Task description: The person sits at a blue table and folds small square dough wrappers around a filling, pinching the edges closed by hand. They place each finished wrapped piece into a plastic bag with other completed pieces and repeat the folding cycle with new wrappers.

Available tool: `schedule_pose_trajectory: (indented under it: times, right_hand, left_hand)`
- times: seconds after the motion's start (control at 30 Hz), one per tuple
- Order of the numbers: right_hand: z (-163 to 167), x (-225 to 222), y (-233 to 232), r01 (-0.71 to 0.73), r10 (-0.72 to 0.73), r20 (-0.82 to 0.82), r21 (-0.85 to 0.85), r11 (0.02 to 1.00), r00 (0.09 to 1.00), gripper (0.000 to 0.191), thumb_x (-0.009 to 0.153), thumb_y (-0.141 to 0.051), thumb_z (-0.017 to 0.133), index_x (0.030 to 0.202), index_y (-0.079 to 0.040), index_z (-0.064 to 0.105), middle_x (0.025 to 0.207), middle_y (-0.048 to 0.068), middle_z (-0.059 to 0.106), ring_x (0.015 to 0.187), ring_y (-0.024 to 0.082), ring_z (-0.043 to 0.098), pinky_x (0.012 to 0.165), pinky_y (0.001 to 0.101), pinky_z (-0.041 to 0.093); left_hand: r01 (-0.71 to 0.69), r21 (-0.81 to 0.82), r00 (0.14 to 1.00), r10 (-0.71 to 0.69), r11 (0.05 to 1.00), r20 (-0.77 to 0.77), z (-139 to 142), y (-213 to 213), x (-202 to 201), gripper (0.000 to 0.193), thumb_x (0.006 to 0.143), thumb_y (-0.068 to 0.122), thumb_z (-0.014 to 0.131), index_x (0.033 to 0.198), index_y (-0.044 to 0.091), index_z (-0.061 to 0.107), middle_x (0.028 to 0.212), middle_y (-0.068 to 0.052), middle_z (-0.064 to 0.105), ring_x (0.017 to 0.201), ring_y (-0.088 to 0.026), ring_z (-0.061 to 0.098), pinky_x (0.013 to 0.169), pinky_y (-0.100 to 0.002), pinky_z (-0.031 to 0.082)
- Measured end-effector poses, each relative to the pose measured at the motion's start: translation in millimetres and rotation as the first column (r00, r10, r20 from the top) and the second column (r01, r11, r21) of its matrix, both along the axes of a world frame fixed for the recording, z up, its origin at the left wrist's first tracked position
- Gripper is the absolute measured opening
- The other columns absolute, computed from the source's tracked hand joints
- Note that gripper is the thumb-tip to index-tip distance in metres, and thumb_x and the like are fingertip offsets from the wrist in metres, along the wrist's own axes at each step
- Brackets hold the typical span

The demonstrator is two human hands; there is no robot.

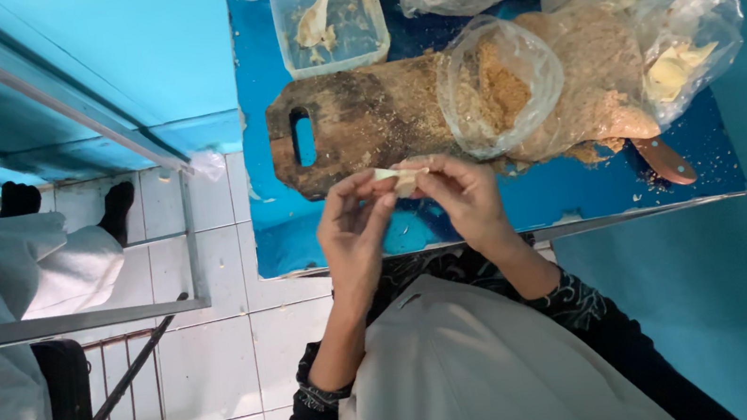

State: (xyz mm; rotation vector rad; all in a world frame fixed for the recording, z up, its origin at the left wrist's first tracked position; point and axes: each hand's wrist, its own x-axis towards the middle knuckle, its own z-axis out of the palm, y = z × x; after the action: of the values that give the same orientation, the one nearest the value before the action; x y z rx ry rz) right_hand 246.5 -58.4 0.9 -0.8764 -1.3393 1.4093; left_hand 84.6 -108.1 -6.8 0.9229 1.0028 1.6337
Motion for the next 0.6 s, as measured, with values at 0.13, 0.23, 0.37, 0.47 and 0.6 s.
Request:
schedule_pose_trajectory:
  times: [0.13,0.23,0.37,0.47,0.6]
  right_hand:
    - [0,-1,1,-0.036,0.035,0.014,0.086,0.996,0.999,0.019,0.1,-0.002,0.063,0.117,0.002,0.071,0.127,0.011,0.071,0.114,0.015,0.07,0.095,0.0303,0.06]
    - [7,-1,-5,0.002,-0.14,0.259,0.469,0.883,0.956,0.012,0.098,-0.003,0.072,0.109,0.001,0.075,0.121,0.009,0.073,0.111,0.016,0.072,0.094,0.0298,0.06]
    - [11,10,-6,-0.188,0.133,0.171,0.362,0.913,0.976,0.029,0.09,-0.006,0.075,0.117,-0.001,0.069,0.124,0.01,0.069,0.117,0.018,0.068,0.099,0.0312,0.057]
    - [-1,13,1,-0.239,0.24,-0.151,0.028,0.971,0.959,0.034,0.093,-0.006,0.07,0.125,-0.002,0.063,0.122,0.006,0.069,0.113,0.013,0.068,0.1,0.0294,0.056]
    - [-19,14,13,-0.17,0.168,-0.032,-0.088,0.981,0.985,0.024,0.098,-0.002,0.072,0.121,0.003,0.066,0.111,0.007,0.07,0.097,0.01,0.065,0.086,0.0276,0.054]
  left_hand:
    - [-0.067,0.011,0.997,0.067,0.998,-0.023,-9,2,5,0.023,0.096,-0.005,0.071,0.117,-0.003,0.063,0.107,-0.006,0.068,0.099,-0.011,0.066,0.085,-0.025,0.054]
    - [-0.097,0.021,0.991,0.098,0.995,-0.094,-11,1,3,0.014,0.097,-0.007,0.072,0.11,-0.003,0.069,0.105,-0.005,0.068,0.098,-0.009,0.064,0.085,-0.024,0.053]
    - [-0.088,0.163,0.974,0.119,0.983,-0.193,2,-1,-1,0.009,0.097,-0.007,0.071,0.105,-0.002,0.069,0.106,-0.005,0.068,0.099,-0.012,0.066,0.088,-0.026,0.054]
    - [-0.062,0.342,0.818,0.244,0.938,-0.52,15,-5,-1,0.015,0.091,-0.005,0.074,0.104,0.0,0.069,0.106,-0.009,0.069,0.102,-0.02,0.068,0.089,-0.029,0.055]
    - [-0.043,0.37,0.704,0.291,0.928,-0.648,21,-4,0,0.02,0.085,-0.003,0.079,0.102,0.0,0.071,0.102,-0.013,0.07,0.098,-0.024,0.069,0.085,-0.032,0.056]
